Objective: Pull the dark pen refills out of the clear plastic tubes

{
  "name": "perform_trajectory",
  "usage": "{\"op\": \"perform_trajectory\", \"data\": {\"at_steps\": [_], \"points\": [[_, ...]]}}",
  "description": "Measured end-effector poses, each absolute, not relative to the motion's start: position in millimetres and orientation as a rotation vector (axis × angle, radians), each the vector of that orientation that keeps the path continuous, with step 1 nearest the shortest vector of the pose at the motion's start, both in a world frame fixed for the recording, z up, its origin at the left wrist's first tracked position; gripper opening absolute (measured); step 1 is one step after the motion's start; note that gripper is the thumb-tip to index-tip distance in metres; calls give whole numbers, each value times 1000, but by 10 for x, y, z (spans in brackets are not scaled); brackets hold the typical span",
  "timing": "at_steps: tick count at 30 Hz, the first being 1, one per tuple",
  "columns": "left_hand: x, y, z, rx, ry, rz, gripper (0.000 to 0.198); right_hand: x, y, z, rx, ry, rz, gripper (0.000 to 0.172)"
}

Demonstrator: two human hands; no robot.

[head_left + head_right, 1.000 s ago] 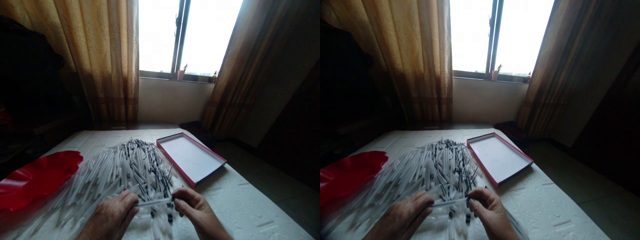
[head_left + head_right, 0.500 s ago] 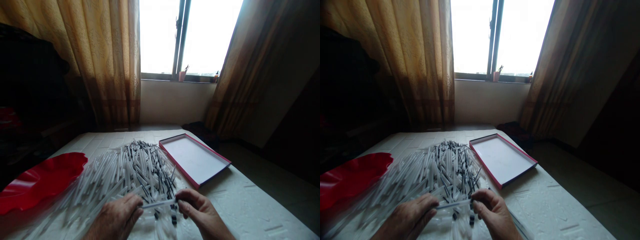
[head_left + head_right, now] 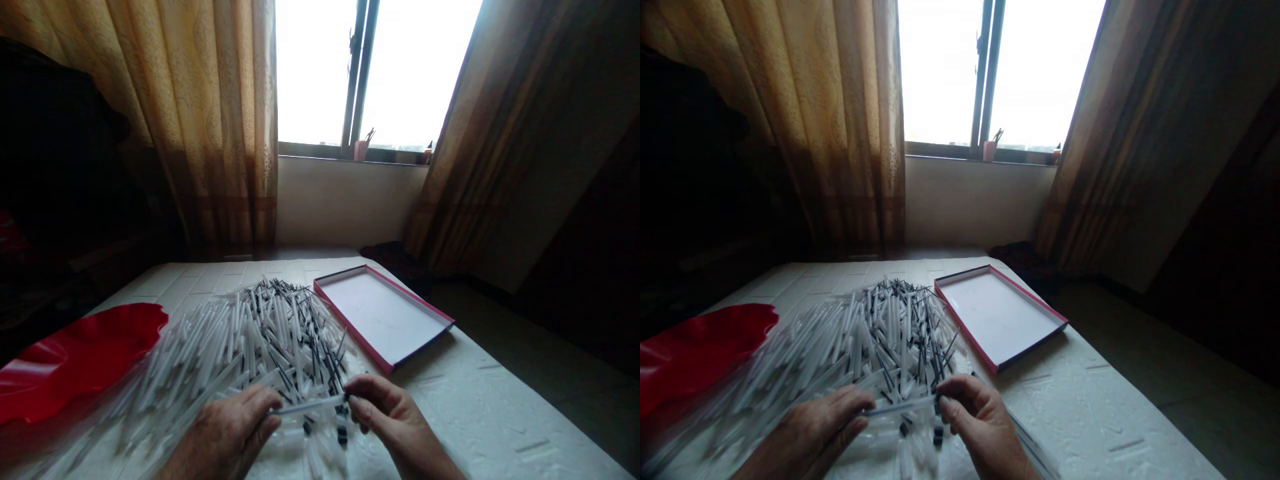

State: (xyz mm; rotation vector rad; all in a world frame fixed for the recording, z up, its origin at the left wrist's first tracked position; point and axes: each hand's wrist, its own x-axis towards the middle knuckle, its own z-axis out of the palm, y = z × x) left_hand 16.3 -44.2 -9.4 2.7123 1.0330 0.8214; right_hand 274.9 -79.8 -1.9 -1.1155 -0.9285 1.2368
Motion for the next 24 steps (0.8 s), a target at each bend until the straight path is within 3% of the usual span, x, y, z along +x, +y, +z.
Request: {"op": "perform_trajectory", "data": {"at_steps": [6, 9, 14, 18, 24], "points": [[128, -450, -66, 2677, 1030, 838, 10, 2777, -783, -83, -1091, -999, 1237, 34], [95, -409, 60, 2670, 1097, 717, 25, 2805, -775, -104, -1122, -1090, 1191, 28], [54, -354, 214, 2639, 1105, 602, 34, 2797, -766, -236, -1185, -1713, 694, 7], [74, -360, 228, 2654, 1117, 487, 35, 2776, -768, -338, -1185, -1965, 357, 12], [86, -366, 219, 2621, 1143, 380, 35, 2857, -750, -263, -1260, -1907, 428, 19]]}}
